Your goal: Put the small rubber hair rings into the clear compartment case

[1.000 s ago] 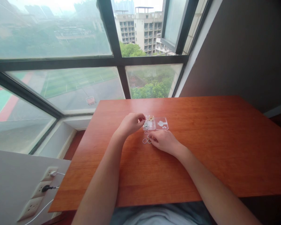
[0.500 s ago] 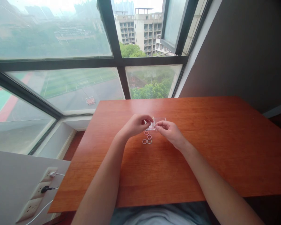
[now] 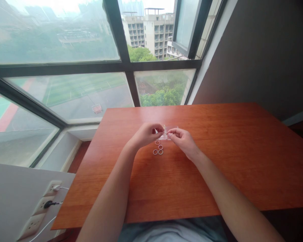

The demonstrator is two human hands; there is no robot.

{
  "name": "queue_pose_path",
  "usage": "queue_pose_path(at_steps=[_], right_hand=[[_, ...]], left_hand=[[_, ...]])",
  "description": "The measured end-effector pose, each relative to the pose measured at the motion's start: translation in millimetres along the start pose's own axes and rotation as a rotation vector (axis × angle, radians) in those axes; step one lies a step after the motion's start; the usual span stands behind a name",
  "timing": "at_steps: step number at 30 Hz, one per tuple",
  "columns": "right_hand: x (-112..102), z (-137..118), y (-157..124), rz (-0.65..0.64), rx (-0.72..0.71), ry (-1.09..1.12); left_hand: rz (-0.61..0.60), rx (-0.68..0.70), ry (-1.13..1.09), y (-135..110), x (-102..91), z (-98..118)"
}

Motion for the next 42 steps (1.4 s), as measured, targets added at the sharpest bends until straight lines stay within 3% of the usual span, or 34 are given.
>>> queue_pose_path(at_steps=[13, 24, 33, 42], right_hand=[[-4, -4, -1, -0.003, -0.171, -0.362], [33, -11, -32, -0.464, -0.548, -0.773], [37, -8, -33, -0.397, -0.568, -0.963], [36, -9, -32, -0.388, -0.518, -0.759]], left_hand=[[0.11, 0.011, 0.221, -1, -19.4, -11], [0.127, 0.021, 0.289, -1, -19.0, -21], [0.117, 0.03, 0.301, -1, -17.6, -17], [0.118, 0.025, 0.288, -1, -19.8, -15]])
Point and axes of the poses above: each hand's wrist, its own y-axis towards the middle knuckle, its own x-axis out of the palm, z = x × y, the point moved 7 cm from there along y, towards the middle knuckle, and after that the axes turned 10 degrees about z, right-handed, at the moved point
